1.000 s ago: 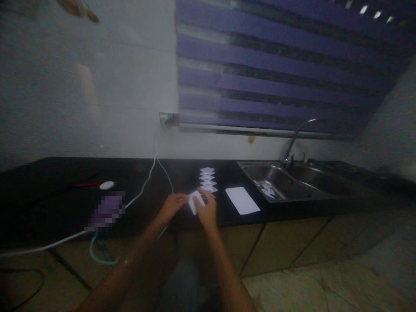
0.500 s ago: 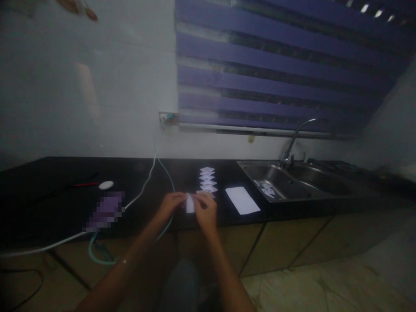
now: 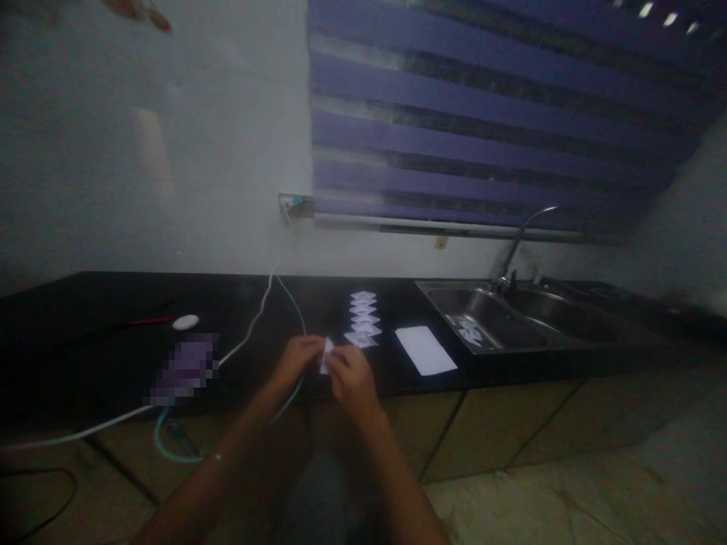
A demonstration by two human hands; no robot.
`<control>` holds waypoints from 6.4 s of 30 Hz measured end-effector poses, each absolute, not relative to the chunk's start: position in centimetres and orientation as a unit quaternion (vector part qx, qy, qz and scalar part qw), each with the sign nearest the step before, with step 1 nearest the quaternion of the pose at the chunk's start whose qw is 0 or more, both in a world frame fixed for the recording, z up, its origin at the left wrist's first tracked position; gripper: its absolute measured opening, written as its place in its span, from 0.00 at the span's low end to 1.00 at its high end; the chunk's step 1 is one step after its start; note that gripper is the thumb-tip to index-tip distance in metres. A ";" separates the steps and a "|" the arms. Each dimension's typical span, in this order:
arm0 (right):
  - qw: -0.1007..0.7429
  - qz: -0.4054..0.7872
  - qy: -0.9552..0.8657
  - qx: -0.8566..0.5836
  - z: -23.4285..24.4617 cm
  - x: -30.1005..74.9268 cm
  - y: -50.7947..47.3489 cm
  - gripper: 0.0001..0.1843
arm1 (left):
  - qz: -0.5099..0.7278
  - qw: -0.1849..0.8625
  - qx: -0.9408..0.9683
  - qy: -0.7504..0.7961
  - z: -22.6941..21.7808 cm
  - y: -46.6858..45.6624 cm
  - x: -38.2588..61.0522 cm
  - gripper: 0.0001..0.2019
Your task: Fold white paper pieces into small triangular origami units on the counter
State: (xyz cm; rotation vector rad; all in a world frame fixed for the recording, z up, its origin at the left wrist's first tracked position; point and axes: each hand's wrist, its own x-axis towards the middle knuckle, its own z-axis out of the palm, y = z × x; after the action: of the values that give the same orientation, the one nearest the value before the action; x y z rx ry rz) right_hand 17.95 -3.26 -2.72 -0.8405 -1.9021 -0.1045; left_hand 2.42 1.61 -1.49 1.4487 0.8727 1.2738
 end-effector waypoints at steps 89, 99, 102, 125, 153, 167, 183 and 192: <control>0.457 0.389 -0.694 -0.398 -1.7 20.2 -2.1 0.15 | 0.418 0.371 0.744 0.365 -2.2 1.4 3.8 0.20; 0.464 0.424 -0.668 -0.398 -1.5 20.6 -2.1 0.10 | 0.442 0.418 0.694 0.385 -1.7 1.4 3.7 0.24; 0.484 0.431 -0.649 -0.398 -1.8 20.8 -1.8 0.10 | 0.453 0.451 0.671 0.376 -1.3 1.1 3.6 0.24; 0.542 0.463 -0.613 -0.340 -2.8 21.3 -0.5 0.15 | 0.462 0.413 0.713 0.327 -1.8 1.5 3.5 0.17; 0.539 0.438 -0.605 -0.389 -1.8 21.2 -0.7 0.14 | 0.437 0.275 0.743 0.425 -0.7 0.0 3.9 0.19; 0.614 0.494 -0.499 -0.361 -1.7 20.2 -1.1 0.28 | 0.429 0.401 0.714 0.382 -1.1 0.6 3.7 0.25; 0.590 0.106 -0.659 -0.455 -1.1 18.1 -3.0 0.18 | 0.360 0.388 0.768 0.360 -1.3 0.4 3.5 0.25; 0.531 0.167 -0.696 -0.454 1.3 19.7 -2.1 0.03 | 0.351 0.391 0.764 0.375 -1.6 0.3 3.5 0.27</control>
State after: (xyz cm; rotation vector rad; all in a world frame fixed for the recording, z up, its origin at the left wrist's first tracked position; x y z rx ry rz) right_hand 19.72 -2.11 1.31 -1.0844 -1.6607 0.3975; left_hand 3.48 0.29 -1.58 1.9398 0.9519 0.8915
